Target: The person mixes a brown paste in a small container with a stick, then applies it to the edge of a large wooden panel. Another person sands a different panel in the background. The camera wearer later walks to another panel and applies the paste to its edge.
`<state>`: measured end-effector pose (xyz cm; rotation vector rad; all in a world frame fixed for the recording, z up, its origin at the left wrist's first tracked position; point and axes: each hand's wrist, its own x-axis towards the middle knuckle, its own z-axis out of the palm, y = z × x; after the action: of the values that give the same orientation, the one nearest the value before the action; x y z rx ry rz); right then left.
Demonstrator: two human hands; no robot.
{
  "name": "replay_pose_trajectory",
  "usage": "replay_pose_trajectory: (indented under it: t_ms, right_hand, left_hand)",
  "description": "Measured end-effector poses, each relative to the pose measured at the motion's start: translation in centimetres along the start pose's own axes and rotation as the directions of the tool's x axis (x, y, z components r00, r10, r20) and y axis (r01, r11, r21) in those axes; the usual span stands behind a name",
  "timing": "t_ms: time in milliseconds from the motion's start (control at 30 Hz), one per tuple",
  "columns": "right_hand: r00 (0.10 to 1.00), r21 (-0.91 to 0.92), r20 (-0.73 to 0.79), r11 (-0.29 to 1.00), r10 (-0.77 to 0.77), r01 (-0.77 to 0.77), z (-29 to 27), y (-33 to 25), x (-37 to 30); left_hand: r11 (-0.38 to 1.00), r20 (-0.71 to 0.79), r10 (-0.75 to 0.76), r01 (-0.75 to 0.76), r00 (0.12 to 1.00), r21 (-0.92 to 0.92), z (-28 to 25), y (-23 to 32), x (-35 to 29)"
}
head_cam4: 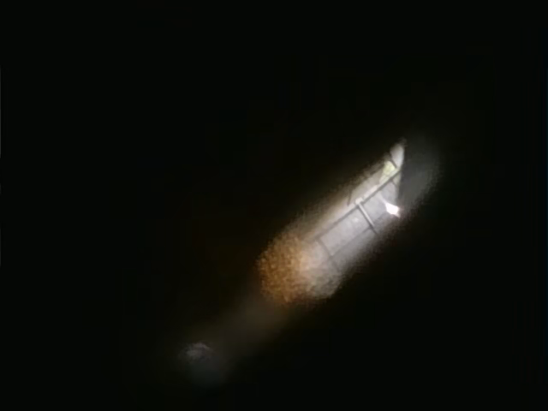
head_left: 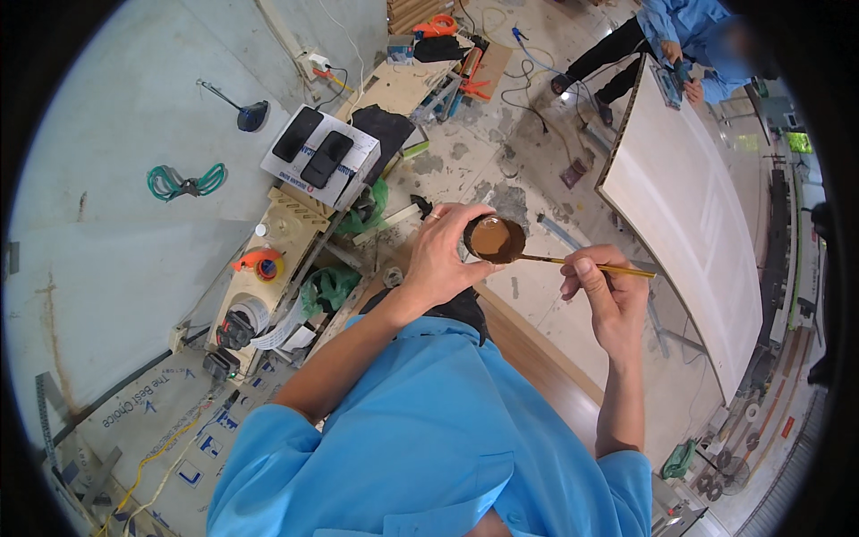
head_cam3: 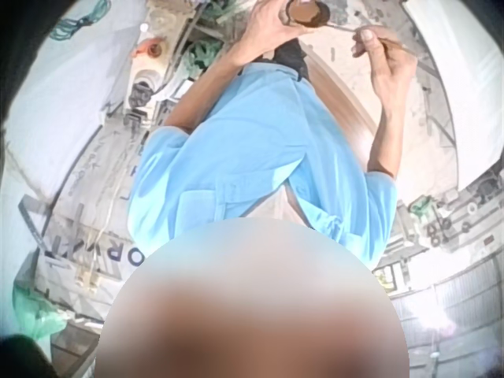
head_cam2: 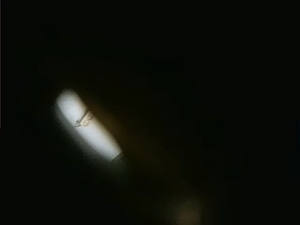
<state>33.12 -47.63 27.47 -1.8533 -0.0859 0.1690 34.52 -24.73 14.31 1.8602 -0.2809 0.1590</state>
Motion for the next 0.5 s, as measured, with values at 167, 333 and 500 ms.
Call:
replay_pose_trajectory:
  t_ms: [167,333,500]
  right_hand:
    - [0.993,0.026,-0.121,0.999,-0.016,0.019,2.0,0.8,0.7]
    - [0.975,-0.155,-0.221,0.987,0.007,-0.043,2.2,0.2,0.7]
    - [0.959,-0.155,-0.281,0.988,-0.021,-0.024,1.5,-0.3,0.9]
  left_hand:
    - [0.999,-0.017,0.047,-0.047,0.999,0.022,-0.6,0.0,0.6]
    - [0.997,-0.033,0.063,-0.061,0.997,0.042,-0.4,-0.1,0.8]
    - [0.999,-0.023,0.041,-0.041,0.999,0.029,-0.1,-0.3,0.5]
